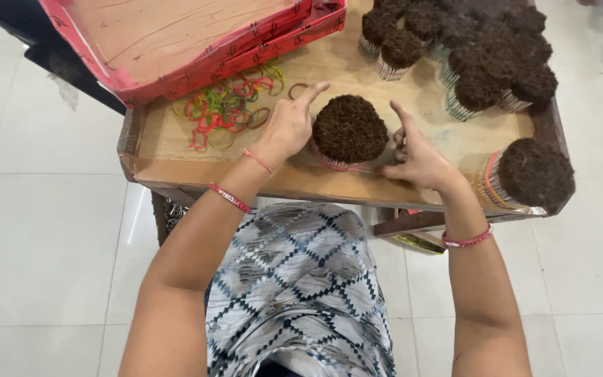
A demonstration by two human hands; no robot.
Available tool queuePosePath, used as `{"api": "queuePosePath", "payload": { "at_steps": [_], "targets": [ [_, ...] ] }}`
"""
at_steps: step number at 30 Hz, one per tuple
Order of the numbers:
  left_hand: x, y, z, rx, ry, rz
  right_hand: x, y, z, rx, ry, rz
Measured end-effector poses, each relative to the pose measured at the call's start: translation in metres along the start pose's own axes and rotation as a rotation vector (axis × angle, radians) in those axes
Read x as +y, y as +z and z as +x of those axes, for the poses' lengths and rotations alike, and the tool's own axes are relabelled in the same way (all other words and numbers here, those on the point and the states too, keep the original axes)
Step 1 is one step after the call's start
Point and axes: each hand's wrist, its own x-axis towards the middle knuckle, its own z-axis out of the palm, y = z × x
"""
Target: The person repeatedly picks up bundles of incense sticks, wraps them with rubber bands, and places them on a tray. The person handles the bundles one at a time, securing each with a rubber band before moving to the next.
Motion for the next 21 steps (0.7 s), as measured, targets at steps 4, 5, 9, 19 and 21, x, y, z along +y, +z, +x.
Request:
{"api": "queuePosePath", "payload": {
  "at_steps": [4,5,9,19,21],
  "targets": [
    [-0.025,0.023,0.011,-0.005,0.013,-0.07,0.011,0.004,0.012,-0.141,0.034,0.045],
    [-0.028,0.026,0.01,0.009,0.053,-0.084,0.01,0.008,0.011,-0.12,-0.011,0.063],
    [-0.036,0.033,0.003,0.074,0.176,-0.135,0.04,0.021,0.006,-0.03,-0.076,0.197],
    [-0.071,-0.02,0.029,0.299,0.236,0.357,-0.015,0.027,-0.011,0.112,-0.13,-0.23],
    [-0.077,-0.027,0.029,0.255,0.263,0.576,-0.031,0.027,-0.02,0.046,0.042,0.166]
  ]
}}
